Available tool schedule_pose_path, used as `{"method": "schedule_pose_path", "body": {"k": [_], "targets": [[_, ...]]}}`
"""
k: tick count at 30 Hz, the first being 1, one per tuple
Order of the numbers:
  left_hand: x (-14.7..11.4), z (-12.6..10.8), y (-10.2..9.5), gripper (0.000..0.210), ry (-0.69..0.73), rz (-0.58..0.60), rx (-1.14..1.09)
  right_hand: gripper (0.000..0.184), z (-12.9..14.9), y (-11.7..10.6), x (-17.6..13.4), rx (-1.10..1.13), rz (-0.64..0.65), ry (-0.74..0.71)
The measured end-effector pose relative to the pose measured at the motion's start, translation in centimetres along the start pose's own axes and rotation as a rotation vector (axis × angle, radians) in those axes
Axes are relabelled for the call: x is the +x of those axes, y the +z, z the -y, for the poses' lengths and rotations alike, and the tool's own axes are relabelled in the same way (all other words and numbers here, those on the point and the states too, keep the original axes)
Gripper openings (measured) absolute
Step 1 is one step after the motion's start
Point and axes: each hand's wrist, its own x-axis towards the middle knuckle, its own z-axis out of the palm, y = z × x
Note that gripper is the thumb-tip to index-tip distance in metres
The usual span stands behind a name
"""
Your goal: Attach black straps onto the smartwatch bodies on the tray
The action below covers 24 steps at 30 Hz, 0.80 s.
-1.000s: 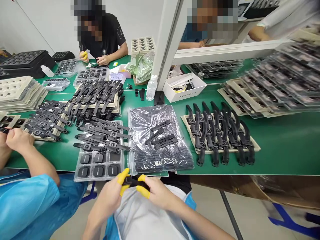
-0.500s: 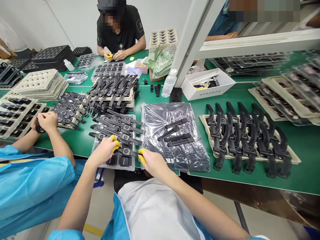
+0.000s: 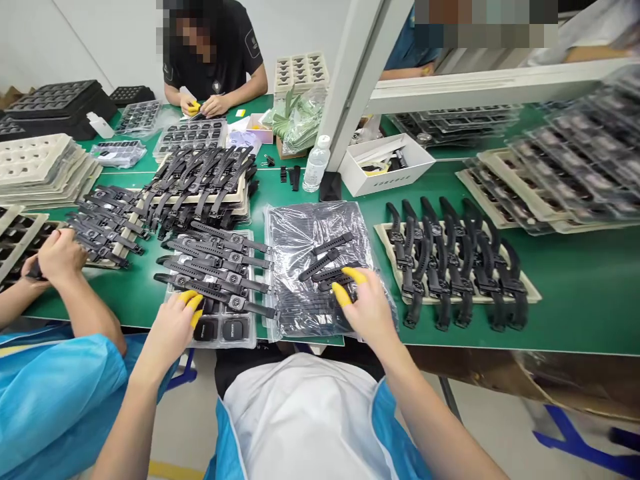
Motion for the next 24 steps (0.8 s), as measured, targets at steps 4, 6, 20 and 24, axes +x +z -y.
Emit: {"method": "schedule_pose_path", "body": {"k": [4,6,20,24], "targets": [[0.0,-0.3,0.1,0.033,0.001,0.107,0.123,0.052,-5.1,-0.7,0.4,-0.143,-0.037,0.117],[0.3,-0.5,0.0,0.033,0.007,0.12,0.176,0.048,-6.2,-0.5,0.2,-0.178,-0.009,0.181],[1.9,-1.0,-0.2,0.019,0.04,0.141,0.243,0.025,-4.8,-0.2,1.2,0.399,-0.186,0.322],[1.4,-0.5,-0.5,0.02,-0.01,0.1,0.103,0.028,-3.0,-2.5,1.1,1.002,-0.262,0.4]]}}
